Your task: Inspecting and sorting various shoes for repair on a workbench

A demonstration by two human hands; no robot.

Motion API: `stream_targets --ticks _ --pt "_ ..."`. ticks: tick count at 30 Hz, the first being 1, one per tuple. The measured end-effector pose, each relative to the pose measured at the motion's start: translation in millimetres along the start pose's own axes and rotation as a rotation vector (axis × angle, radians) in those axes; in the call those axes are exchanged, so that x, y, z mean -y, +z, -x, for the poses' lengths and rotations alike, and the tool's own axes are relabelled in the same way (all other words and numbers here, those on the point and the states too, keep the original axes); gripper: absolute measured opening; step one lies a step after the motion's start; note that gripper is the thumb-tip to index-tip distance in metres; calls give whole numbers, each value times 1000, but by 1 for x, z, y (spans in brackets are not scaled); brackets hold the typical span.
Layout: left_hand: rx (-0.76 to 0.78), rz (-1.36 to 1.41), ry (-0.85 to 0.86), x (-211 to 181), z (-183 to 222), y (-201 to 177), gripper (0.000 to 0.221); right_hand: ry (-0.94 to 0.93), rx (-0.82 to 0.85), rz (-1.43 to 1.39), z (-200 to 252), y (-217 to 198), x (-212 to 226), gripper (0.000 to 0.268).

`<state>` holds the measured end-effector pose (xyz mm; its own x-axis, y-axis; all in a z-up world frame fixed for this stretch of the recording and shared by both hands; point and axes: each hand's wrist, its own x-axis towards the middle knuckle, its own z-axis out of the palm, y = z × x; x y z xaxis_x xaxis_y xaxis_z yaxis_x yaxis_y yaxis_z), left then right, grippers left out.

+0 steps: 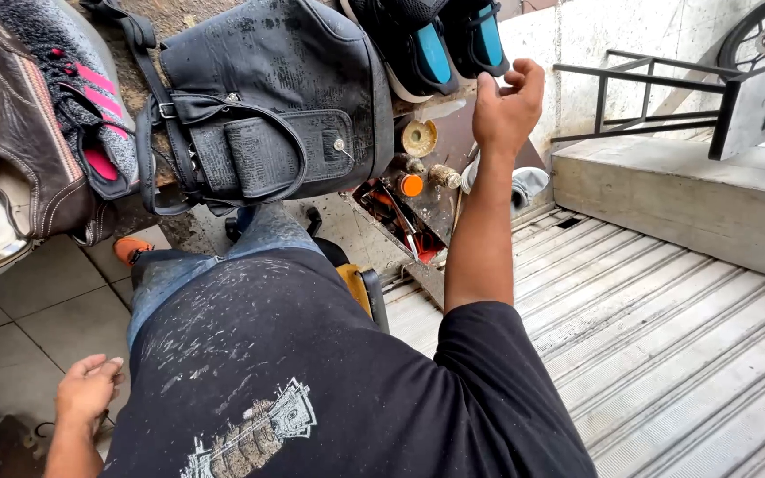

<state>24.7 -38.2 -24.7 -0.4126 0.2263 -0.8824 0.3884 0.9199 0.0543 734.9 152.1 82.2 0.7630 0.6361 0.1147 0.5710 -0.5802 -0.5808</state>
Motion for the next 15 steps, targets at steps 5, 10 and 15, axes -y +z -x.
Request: stream_targets --ticks 5,10,15 --pt "-17 -3 112 -40 5 -3 40 57 139 -163 -43 30 -68 64" --pt "-33 -13 202 -72 14 -5 38 -87 167 -672 -69 80 -114 57" --pt "-35 -157 149 -104 44 1 39 -137 52 -693 -80 90 -125 42"
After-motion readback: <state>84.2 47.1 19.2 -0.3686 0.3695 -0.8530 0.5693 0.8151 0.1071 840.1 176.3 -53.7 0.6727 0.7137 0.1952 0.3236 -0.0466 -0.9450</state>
